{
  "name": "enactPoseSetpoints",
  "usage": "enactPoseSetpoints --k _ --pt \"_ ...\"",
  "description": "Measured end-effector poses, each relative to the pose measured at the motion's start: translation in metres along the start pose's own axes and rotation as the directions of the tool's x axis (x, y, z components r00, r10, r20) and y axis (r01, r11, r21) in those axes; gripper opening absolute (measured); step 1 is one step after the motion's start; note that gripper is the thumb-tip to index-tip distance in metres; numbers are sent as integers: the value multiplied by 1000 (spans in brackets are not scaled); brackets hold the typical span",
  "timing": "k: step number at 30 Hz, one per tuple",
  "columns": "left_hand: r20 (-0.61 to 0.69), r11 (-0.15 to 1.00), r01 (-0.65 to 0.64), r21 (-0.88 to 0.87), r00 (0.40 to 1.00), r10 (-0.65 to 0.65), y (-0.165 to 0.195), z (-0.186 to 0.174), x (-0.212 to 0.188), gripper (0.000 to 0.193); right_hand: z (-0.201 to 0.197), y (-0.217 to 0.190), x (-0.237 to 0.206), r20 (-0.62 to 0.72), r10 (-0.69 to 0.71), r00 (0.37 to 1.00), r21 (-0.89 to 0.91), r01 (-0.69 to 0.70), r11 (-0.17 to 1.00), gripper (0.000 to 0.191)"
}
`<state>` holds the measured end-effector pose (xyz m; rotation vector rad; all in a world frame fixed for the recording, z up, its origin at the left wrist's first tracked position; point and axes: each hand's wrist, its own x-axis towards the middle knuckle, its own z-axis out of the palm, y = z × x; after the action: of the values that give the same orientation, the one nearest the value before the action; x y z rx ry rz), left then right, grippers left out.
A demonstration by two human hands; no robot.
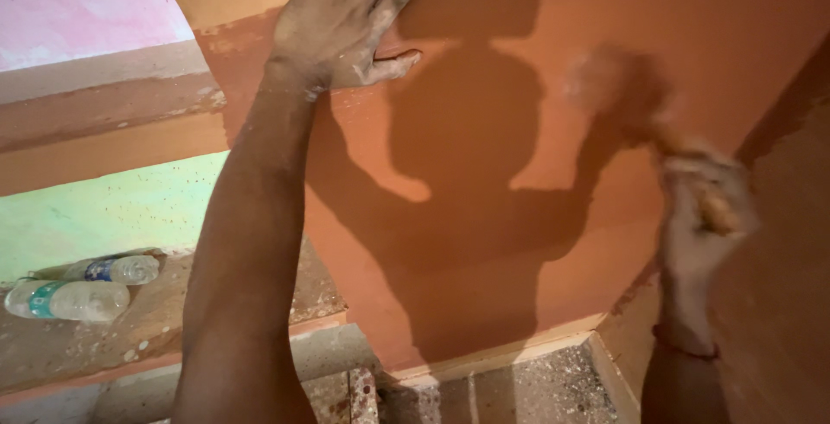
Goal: The person uses a small wooden tool to smooth a wet orange plastered wall while supporting the surface with the left hand. The person repeatedly scrapes and levels the plaster near a corner and along a horizontal ledge.
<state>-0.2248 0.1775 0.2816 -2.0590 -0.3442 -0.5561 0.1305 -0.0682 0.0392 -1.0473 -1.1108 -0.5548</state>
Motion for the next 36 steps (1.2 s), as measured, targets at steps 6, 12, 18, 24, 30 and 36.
enactPoseSetpoints --k 6,12,18,24,30,36 --pt "-58 998 -31 51 998 34 1 -4 0 103 -29 14 8 -174 65 983 -88 -82 993 9" --pt "-75 998 -29 51 997 33 1 -7 -2 103 25 26 -42 131 39 991 488 -99 867 12" --pt "-81 999 -28 20 996 29 0 -6 -4 100 68 2 -107 407 -214 888 747 -189 637 63" --pt "-50 1000 -22 14 998 23 -1 0 -3 98 43 26 -74 312 -81 947 842 -236 486 15" --pt "-86 997 -39 59 995 44 -2 1 -3 102 -26 44 -40 -106 79 991 38 -75 996 12" --pt "-73 997 -21 76 997 27 2 -5 -2 99 -14 61 -52 86 364 927 915 -218 339 13"
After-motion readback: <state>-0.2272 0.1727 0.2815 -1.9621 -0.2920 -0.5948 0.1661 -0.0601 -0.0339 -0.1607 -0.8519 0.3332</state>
